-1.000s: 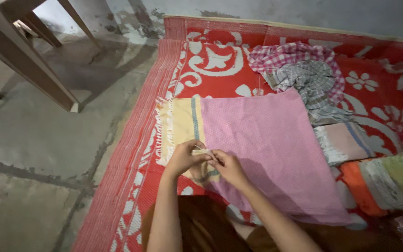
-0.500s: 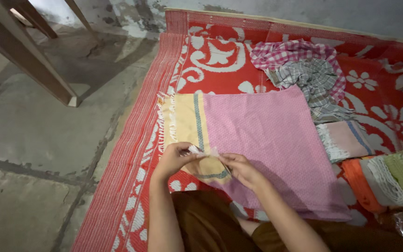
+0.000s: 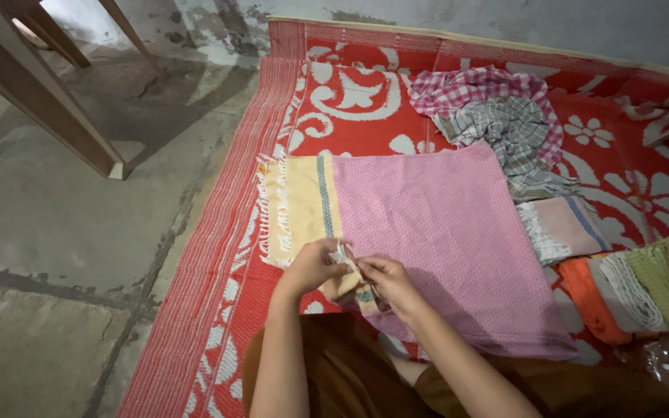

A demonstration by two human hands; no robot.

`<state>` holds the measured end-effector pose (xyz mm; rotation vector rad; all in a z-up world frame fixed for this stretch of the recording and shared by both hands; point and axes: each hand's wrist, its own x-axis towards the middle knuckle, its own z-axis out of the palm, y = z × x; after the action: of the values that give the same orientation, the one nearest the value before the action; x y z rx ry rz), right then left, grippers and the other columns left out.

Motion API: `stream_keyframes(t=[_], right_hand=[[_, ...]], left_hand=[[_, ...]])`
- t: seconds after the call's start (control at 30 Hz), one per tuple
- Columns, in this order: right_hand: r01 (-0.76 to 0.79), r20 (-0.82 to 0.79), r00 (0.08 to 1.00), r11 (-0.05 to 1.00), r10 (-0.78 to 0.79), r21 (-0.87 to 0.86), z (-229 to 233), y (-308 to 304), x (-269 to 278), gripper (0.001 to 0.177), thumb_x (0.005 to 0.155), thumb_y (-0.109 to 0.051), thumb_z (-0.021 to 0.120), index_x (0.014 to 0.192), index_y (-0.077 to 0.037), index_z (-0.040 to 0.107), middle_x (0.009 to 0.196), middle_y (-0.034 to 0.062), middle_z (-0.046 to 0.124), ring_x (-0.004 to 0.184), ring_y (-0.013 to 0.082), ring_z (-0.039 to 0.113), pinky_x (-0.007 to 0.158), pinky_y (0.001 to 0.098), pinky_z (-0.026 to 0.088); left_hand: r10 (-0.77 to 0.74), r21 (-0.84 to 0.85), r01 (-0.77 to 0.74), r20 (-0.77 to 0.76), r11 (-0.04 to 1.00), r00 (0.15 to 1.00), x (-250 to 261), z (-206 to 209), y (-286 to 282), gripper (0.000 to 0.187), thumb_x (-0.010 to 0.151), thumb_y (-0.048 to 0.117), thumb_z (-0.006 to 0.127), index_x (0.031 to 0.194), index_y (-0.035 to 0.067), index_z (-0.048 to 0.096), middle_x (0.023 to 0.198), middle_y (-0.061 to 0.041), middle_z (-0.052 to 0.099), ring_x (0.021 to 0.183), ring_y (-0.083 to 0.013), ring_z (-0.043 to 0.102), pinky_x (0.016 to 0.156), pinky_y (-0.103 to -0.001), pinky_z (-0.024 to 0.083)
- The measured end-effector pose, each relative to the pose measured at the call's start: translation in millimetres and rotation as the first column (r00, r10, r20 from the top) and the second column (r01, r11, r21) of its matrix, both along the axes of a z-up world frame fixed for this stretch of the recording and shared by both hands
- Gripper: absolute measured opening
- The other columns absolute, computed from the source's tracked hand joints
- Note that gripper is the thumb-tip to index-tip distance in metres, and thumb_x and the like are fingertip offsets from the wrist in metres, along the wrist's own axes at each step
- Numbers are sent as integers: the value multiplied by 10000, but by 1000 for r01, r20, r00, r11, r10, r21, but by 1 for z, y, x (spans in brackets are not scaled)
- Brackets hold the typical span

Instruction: The person folds two towels on a red patterned mat. First, a light green towel is folded into a compact rectangle and placed aside. Then, a pink and yellow towel is unfolded, smoothed, and folded into a neat rectangle.

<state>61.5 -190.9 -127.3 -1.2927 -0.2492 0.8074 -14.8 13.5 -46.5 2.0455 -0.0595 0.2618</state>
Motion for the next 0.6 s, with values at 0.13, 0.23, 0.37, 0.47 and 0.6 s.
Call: stream_keyframes(t=[0.13, 0.23, 0.37, 0.47, 0.6], right_hand=[[-15, 33, 999, 992, 19, -123, 13, -2, -4, 242, 935, -90, 653, 1155, -18, 721, 952, 24, 742, 810, 110, 629, 674, 241, 504], [-77, 411, 894, 966, 177, -248, 34, 5, -7, 288, 827, -25, 708, 1112, -37, 669, 1018, 51, 734, 920, 119, 727, 800, 252, 616], [36, 401, 641, 496, 655, -868, 43, -29, -6, 286, 891, -291, 725, 1141, -152, 739, 959, 101, 777, 825, 216, 735, 730, 348, 574], [-40, 79, 839, 206, 538, -978, 20, -101, 24, 299, 1039, -306, 482, 1133, -215, 751, 1034, 68, 791, 899, 241, 806, 820, 397, 644], [480, 630, 543, 410, 555, -775, 0, -228, 114, 385, 943, -318, 491, 1057, -83, 774, 1147, 207, 730, 1100, 377, 674, 970, 474, 501]], left_hand=[[114, 6, -117, -286, 993, 952, -4, 11, -1, 202, 761, 65, 800, 962, 52, 814, 786, -130, 771, 700, -201, 713, 692, -343, 580], [91, -76, -103, -146, 992, 985, -11, 21, 4, 206, 766, -2, 747, 953, 47, 821, 837, -93, 797, 749, -172, 745, 718, -320, 595], [71, -409, -182, -272, 894, 960, -35, 31, 26, 162, 798, -7, 755, 934, 54, 820, 840, -89, 796, 737, -170, 756, 724, -308, 637], [99, -407, -98, -19, 908, 995, -68, 32, 52, 205, 751, -50, 765, 938, 15, 815, 931, -114, 783, 875, -178, 729, 770, -309, 580], [356, -614, -209, 126, 761, 926, -112, 29, 75, 252, 724, -163, 688, 923, -38, 778, 962, -114, 730, 906, -198, 684, 743, -296, 544]])
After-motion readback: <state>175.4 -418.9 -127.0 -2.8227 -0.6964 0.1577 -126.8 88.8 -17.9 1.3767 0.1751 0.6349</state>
